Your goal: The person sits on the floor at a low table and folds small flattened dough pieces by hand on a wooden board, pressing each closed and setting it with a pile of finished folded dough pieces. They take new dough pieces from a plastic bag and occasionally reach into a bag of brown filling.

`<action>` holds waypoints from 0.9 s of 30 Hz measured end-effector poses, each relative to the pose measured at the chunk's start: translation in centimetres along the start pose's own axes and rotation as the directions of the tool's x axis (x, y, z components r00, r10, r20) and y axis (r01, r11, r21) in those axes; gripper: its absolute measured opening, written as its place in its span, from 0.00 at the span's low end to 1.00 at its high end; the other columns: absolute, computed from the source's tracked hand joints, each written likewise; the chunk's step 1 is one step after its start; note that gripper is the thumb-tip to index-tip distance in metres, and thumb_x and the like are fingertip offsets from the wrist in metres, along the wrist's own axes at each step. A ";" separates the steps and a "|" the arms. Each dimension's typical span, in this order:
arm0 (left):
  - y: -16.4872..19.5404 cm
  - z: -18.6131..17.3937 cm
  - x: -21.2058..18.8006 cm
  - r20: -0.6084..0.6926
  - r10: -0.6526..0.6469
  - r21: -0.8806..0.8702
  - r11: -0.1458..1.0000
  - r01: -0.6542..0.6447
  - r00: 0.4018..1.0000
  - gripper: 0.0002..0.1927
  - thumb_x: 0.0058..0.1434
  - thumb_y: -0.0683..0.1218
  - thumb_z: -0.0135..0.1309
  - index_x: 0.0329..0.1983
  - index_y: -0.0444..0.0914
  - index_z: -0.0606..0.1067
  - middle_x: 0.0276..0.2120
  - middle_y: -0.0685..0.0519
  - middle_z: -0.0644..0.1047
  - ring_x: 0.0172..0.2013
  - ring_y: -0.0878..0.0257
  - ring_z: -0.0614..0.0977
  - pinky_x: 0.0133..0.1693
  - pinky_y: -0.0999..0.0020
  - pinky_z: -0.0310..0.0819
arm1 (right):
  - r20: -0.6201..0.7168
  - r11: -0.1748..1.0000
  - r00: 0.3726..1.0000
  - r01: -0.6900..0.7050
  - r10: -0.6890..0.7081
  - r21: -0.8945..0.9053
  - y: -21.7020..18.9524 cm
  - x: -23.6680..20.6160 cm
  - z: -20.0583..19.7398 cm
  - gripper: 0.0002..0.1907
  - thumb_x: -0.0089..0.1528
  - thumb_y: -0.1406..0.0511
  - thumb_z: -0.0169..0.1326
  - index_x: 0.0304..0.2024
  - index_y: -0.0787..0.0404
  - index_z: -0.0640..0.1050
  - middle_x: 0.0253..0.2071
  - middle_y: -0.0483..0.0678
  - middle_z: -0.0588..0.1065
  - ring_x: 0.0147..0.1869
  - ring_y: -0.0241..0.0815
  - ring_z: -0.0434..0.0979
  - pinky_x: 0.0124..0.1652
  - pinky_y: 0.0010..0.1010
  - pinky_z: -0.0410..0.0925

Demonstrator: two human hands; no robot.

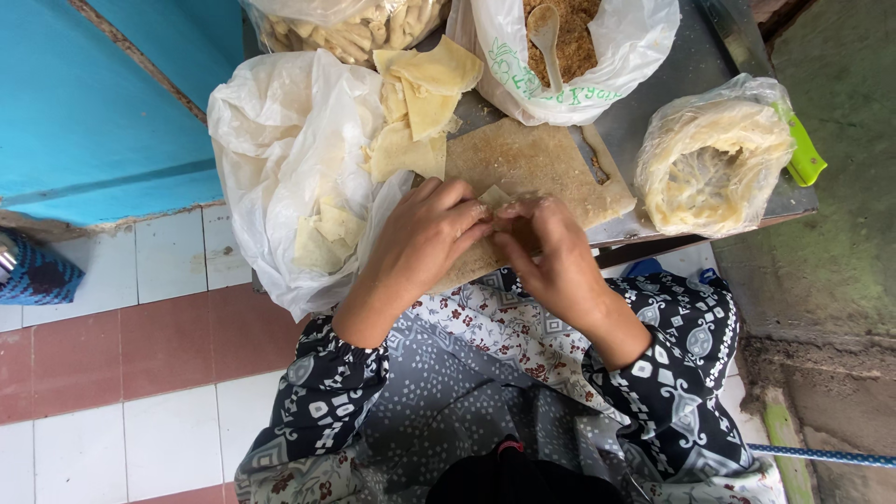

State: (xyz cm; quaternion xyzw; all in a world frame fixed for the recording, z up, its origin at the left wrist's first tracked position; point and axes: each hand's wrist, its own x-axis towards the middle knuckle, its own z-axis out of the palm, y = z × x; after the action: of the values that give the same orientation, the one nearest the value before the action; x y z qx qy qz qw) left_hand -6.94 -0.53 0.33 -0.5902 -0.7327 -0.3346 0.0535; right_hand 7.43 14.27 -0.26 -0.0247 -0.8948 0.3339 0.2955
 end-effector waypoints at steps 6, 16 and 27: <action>-0.3 -0.1 0.0 0.032 -0.029 -0.011 0.999 0.030 0.999 0.12 0.60 0.46 0.62 0.42 0.33 0.78 0.42 0.48 0.75 0.45 0.49 0.77 0.47 0.55 0.72 | 0.052 0.999 0.998 -0.030 0.031 -0.019 0.6 0.0 0.7 0.16 0.61 0.74 0.61 0.49 0.67 0.71 0.42 0.56 0.76 0.44 0.55 0.80 0.43 0.40 0.72; -0.3 -0.4 -0.1 -0.012 0.010 -0.004 1.000 -0.010 1.000 0.12 0.61 0.45 0.62 0.46 0.35 0.78 0.48 0.51 0.75 0.49 0.51 0.76 0.52 0.55 0.70 | 0.024 0.987 1.000 -0.003 0.007 -0.163 -0.3 0.5 0.6 0.14 0.64 0.72 0.59 0.50 0.64 0.72 0.42 0.54 0.76 0.47 0.57 0.77 0.48 0.44 0.66; -0.9 -0.6 1.1 0.083 -0.013 0.008 1.000 0.012 0.996 0.09 0.61 0.46 0.61 0.42 0.38 0.80 0.48 0.53 0.75 0.50 0.53 0.75 0.53 0.56 0.68 | -0.011 0.999 1.000 -0.008 0.008 -0.043 -0.2 0.5 1.2 0.20 0.61 0.75 0.61 0.52 0.65 0.70 0.45 0.55 0.76 0.49 0.57 0.79 0.47 0.42 0.72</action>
State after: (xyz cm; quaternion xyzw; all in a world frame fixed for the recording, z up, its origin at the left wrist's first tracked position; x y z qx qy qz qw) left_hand -8.30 -0.01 0.92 -0.5988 -0.7393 -0.3072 0.0231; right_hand 6.42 13.57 -0.63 -0.0364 -0.9000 0.3156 0.2984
